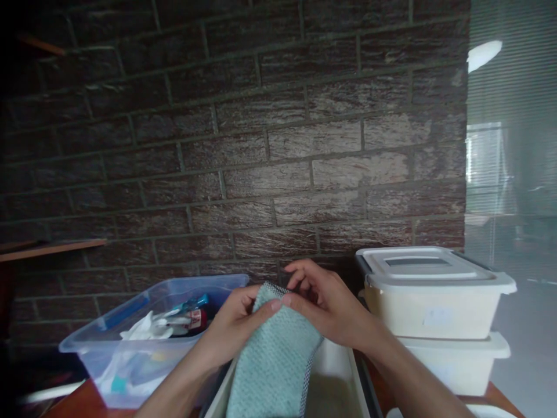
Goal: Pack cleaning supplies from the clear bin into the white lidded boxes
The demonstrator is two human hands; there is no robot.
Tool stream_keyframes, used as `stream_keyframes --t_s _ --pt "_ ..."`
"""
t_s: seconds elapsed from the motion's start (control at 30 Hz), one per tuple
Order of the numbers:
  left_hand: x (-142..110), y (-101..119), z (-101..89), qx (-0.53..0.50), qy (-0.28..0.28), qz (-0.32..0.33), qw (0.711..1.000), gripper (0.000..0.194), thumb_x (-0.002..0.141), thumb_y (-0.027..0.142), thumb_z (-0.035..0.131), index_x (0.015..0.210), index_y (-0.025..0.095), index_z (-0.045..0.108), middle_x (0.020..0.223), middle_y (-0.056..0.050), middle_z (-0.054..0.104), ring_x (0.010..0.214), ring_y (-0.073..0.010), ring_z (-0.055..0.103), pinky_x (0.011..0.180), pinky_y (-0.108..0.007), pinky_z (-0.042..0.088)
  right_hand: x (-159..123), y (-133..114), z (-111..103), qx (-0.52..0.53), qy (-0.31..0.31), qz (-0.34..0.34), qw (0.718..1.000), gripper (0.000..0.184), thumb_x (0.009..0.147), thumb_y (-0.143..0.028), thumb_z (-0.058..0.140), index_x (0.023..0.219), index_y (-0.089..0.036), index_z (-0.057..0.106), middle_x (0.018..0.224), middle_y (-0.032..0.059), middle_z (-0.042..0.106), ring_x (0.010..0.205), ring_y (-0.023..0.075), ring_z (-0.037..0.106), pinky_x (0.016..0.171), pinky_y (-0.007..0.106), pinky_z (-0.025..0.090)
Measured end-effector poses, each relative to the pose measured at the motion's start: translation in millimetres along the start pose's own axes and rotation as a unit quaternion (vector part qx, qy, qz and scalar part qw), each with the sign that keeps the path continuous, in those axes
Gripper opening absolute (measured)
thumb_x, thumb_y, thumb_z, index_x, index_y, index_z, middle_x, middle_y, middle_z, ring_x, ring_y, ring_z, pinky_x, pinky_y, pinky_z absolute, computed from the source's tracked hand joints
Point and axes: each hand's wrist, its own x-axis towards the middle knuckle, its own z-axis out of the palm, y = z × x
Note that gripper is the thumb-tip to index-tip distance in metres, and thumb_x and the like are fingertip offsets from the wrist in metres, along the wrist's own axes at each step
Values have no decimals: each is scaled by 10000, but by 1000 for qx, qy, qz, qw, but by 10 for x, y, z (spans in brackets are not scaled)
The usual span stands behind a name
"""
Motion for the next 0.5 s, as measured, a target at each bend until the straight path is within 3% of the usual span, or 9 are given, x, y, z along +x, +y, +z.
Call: stream_keyframes --t_s 0.13,0.27,0.5 --pt "-14 80 -199 -43 91 15 995 265 895 418 708 989 172 732 937 -68 759 819 -221 673 759 -310 527 18 114 -69 25 29 14 999 435 885 -405 754 1256 -254 584 1063 53 702 932 197 658 772 313 526" --pt "-44 125 -312 -47 128 21 990 261 879 409 730 1018 189 738 950 -71 777 824 -237 700 741 -317 541 50 144 -17 38 35 18 998 263 912 -394 723 1108 -234 648 965 35 726 898 190 676 773 312 524" --pt "-69 145 -281 -31 89 15 995 278 912 423 686 1057 191 733 963 -78 764 856 -251 697 774 -343 543 95 138 69 65 39 -8 997 164 921 -356 708 900 -193 715 874 24 692 821 165 618 732 282 489"
